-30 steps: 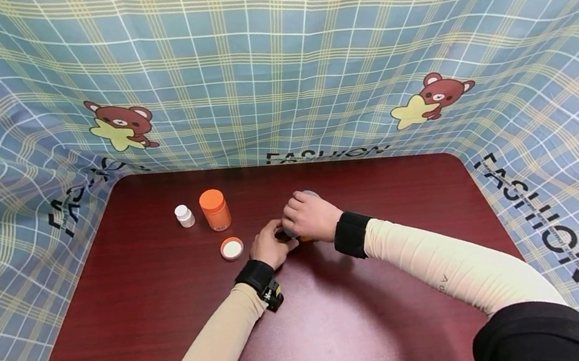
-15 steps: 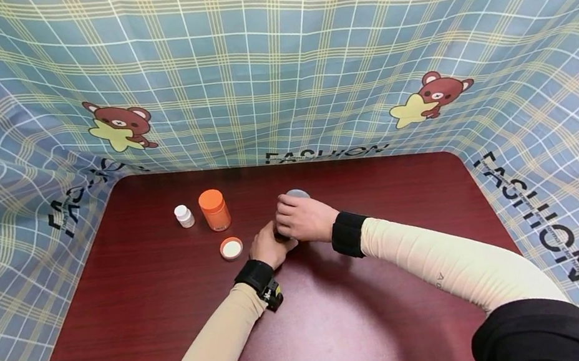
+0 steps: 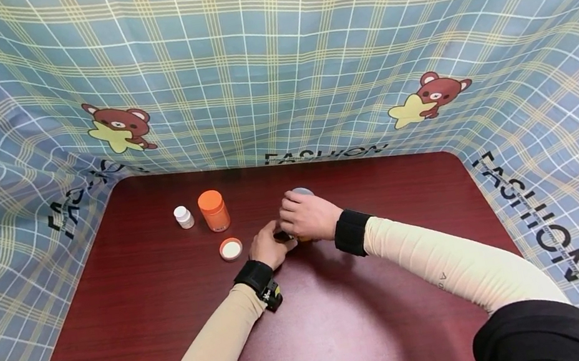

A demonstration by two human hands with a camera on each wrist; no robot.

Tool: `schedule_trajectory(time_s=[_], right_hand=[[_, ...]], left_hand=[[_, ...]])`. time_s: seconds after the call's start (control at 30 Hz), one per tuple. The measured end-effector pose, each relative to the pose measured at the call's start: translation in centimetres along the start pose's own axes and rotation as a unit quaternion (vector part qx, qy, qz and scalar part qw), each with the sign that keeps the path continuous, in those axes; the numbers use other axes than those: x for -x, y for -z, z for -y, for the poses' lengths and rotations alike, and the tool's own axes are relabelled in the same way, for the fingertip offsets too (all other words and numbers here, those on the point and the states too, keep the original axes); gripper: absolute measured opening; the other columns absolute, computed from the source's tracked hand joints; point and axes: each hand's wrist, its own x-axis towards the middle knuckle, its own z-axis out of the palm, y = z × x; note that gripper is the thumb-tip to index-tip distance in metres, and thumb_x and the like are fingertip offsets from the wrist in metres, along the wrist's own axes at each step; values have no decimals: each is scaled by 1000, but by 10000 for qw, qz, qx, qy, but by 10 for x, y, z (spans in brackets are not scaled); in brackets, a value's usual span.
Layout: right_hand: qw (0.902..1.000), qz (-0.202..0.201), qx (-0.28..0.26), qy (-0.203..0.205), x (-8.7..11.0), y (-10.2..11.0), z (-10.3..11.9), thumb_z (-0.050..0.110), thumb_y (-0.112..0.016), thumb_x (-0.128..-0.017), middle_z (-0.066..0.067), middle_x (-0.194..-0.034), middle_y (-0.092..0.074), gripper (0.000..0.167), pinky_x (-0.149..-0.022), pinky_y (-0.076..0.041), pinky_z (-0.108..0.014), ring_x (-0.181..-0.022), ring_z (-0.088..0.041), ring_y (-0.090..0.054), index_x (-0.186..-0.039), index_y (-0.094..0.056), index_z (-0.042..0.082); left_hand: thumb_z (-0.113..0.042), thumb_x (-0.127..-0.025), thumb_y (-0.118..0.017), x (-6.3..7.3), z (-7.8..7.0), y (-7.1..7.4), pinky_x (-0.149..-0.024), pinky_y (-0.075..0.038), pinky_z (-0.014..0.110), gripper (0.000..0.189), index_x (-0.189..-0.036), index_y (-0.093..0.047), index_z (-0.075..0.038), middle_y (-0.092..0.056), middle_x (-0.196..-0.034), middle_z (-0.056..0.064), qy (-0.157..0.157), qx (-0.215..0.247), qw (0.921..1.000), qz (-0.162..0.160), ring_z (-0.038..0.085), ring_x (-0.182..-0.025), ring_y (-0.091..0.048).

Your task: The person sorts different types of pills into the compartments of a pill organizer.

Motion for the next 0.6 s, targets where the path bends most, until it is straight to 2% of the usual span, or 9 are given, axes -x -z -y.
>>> schedule_trajectory(time_s=[0.2, 0.3, 0.37, 0.47, 0.53, 0.6], right_hand=[[9984, -159, -405, -363, 8, 1, -3, 22, -64, -84, -4, -100, -63, 19, -98, -39, -43, -98, -27, -56, -101, -65, 15], [9935, -279, -752, -802, 15, 3, -7, 18, -67, -82, -4, -103, -63, 24, -99, -39, -43, -98, -26, -56, -106, -66, 14], [9865, -313, -1116, -1160, 19, 2, -9, 14, -67, -82, -4, -107, -63, 30, -100, -38, -43, -101, -26, -56, -112, -65, 13], [9648, -297, -1901, -1793, 27, -2, -11, 8, -66, -80, -5, -114, -62, 41, -101, -36, -43, -107, -27, -53, -120, -62, 12], [9392, -283, -2551, -2279, 32, -5, -9, 6, -68, -75, -6, -117, -60, 51, -101, -35, -42, -110, -26, -51, -125, -58, 11], [9081, -344, -3145, -2743, 36, -7, -6, 8, -70, -71, -6, -119, -59, 58, -99, -36, -42, -111, -26, -51, -127, -55, 11]], left_hand=[[-30, -72, -83, 1, -2, 0, -77, -49, 43, 50, -117, -63, -25, -69, -109, -4, -50, 95, 9999, 25, 21, -89, -65], [-29, -73, -83, 2, -3, 0, -76, -50, 42, 51, -119, -63, -24, -70, -109, -4, -63, 180, 9998, 66, 16, -83, -66], [-28, -73, -83, 2, -4, 1, -74, -50, 40, 51, -120, -63, -24, -70, -109, -5, -38, 242, 9996, 101, 13, -79, -66], [-29, -74, -82, 2, -5, 1, -73, -50, 38, 51, -121, -62, -24, -70, -109, -7, 24, 310, 9994, 151, 10, -77, -66], [-29, -75, -81, 3, -5, 1, -72, -50, 38, 51, -122, -61, -24, -70, -109, -7, 73, 329, 9993, 171, 9, -77, -66], [-28, -75, -81, 3, -5, 1, -72, -50, 37, 51, -122, -61, -24, -70, -110, -7, 89, 360, 9991, 182, 9, -77, -67]])
